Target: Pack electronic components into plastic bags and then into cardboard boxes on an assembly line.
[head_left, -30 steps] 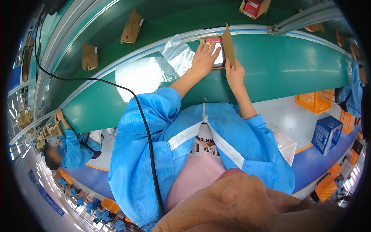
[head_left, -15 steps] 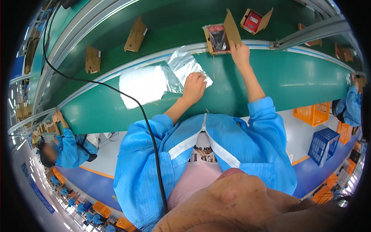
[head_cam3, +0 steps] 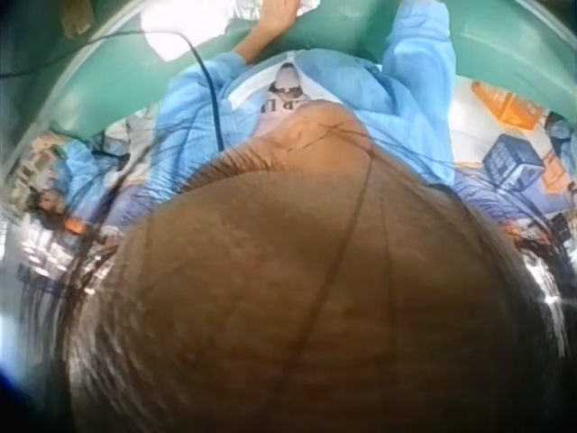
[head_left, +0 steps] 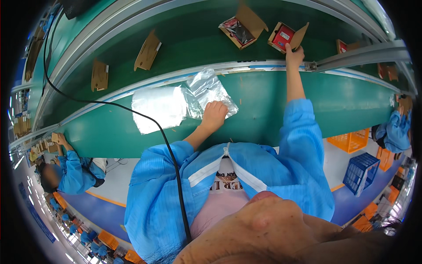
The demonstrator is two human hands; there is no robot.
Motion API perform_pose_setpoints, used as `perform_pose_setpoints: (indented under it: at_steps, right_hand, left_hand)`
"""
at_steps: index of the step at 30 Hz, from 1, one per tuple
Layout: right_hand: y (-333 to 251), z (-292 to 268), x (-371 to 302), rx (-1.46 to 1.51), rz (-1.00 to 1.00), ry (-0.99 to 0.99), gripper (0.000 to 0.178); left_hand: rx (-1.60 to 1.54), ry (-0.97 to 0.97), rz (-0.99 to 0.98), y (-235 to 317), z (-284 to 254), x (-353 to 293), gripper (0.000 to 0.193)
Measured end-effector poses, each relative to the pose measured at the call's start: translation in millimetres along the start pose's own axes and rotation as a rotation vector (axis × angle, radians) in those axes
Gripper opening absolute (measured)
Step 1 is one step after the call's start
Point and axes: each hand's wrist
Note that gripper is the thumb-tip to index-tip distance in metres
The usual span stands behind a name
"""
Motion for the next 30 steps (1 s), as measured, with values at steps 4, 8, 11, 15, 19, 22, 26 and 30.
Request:
perform_pose_setpoints:
  at_steps: [4,8,11,15,19,22,26,30]
  right_hand:
    - [7.8,-1.1,3.8,-0.231,0.041,0.010,0.051]
    - [-29.3,-62.4,-40.1,-0.238,-0.060,-0.226,0.042]
    - [-34.5,-122.2,-90.9,-0.278,-0.514,-0.188,0.047]
    - [-27.0,-166.9,-157.0,-0.658,-0.893,-0.064,0.051]
    - [-7.8,-169.5,-209.6,-0.694,-0.990,-0.049,0.045]
    - [-19.5,-176.4,-220.0,-0.715,-0.903,-0.089,0.046]
    - [-13.3,-188.4,-171.3,-0.349,-0.598,-0.162,0.038]
    - [82.6,-204.8,-117.4,-0.143,-0.335,-0.217,0.034]
  left_hand:
    - [-0.001,-0.005,0.018,5.2,-3.4,4.4,0.015]
    - [0.019,0.011,-0.033,6.8,-6.4,-1.8,0.015]
    - [0.014,0.024,-0.037,6.1,-3.0,-3.8,0.018]
    - [-0.011,0.002,-0.052,9.4,-6.2,3.5,0.023]
    - [0.031,-0.091,-0.057,20.8,-19.3,6.1,0.026]
    - [0.015,-0.105,-0.036,25.8,-29.3,0.9,0.028]
    - [-0.008,-0.058,-0.056,29.8,-41.1,-11.0,0.030]
    - [-0.050,-0.110,-0.035,19.6,-26.8,-12.1,0.019]
Point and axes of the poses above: each hand's wrist, its own x-axis towards the middle knuckle, its own z-axis out of the palm, y = z × x, and after that the axes turned 11 degrees about z, right-handed
